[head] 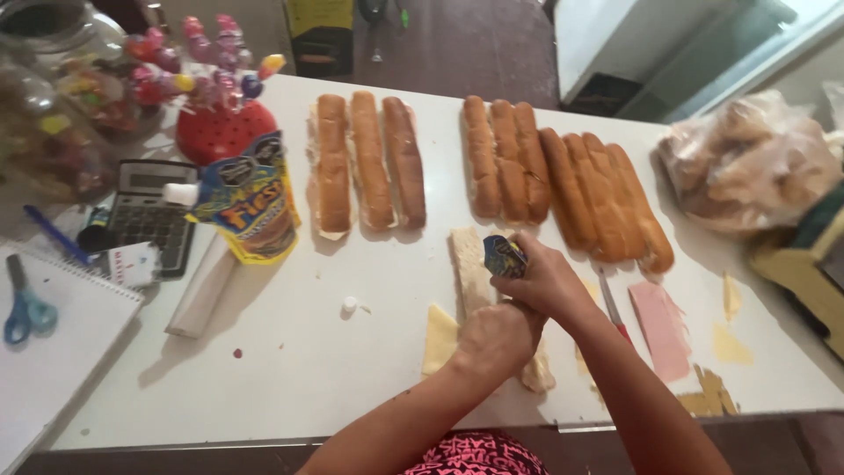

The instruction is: The person prepares sandwiches on a white countertop by slicing long bread rolls lengthwise. They spread mayonnaise from a tube onto the bread using a knife, then layer slices of cheese and ham inside before closing the sandwiches.

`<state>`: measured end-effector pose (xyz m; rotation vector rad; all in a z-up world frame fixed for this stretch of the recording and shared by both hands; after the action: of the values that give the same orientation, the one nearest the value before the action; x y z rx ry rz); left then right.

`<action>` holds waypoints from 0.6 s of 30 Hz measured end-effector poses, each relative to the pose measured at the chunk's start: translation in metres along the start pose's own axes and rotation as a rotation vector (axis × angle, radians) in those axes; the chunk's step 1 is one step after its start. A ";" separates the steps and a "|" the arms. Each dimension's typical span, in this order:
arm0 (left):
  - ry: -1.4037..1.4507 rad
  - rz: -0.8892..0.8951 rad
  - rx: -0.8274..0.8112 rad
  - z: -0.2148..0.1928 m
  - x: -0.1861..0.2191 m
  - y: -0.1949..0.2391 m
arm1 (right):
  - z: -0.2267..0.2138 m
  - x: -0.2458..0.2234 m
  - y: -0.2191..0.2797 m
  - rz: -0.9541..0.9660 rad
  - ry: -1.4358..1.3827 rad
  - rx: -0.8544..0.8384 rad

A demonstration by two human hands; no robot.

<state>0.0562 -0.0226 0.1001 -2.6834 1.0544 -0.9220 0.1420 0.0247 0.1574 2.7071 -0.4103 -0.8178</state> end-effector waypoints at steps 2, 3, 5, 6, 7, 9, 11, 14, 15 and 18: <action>0.006 0.061 -0.150 0.006 -0.015 -0.014 | 0.003 -0.001 -0.016 -0.001 -0.002 -0.008; 0.016 0.133 -0.307 0.015 -0.019 -0.019 | 0.004 -0.001 -0.024 0.008 -0.012 -0.008; 0.002 0.126 -0.306 0.011 -0.023 -0.022 | 0.008 -0.001 -0.035 -0.010 -0.017 -0.006; -0.014 0.135 -0.313 0.010 -0.023 -0.023 | 0.008 0.001 -0.040 -0.018 -0.031 0.007; -0.011 0.124 -0.310 0.017 -0.026 -0.028 | 0.010 0.000 -0.043 -0.023 -0.025 -0.002; 0.090 -0.022 -0.353 0.035 -0.040 -0.038 | 0.006 0.004 -0.047 0.016 -0.110 0.045; 0.143 -0.084 -0.424 0.015 -0.042 -0.042 | 0.007 0.000 -0.049 0.028 -0.148 0.067; 0.343 -0.202 -0.579 -0.023 -0.042 -0.041 | 0.006 -0.011 -0.042 0.024 -0.273 0.110; 0.488 -0.256 -0.658 -0.037 -0.041 -0.039 | 0.006 -0.017 -0.038 0.005 -0.362 0.133; 0.803 -0.357 -0.663 -0.056 -0.036 -0.024 | 0.003 -0.016 -0.031 0.001 -0.441 0.190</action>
<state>0.0169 0.0253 0.1353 -3.1400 1.1589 -2.1829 0.1334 0.0579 0.1517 2.6776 -0.6098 -1.4490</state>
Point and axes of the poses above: each hand's wrist, its own y-axis away from the middle knuckle, its own z-axis out of the palm, x = y × z, the point moved 7 cm from there along -y, towards the middle knuckle, and after that the axes turned 11 degrees about -x, right-handed, at the moved point
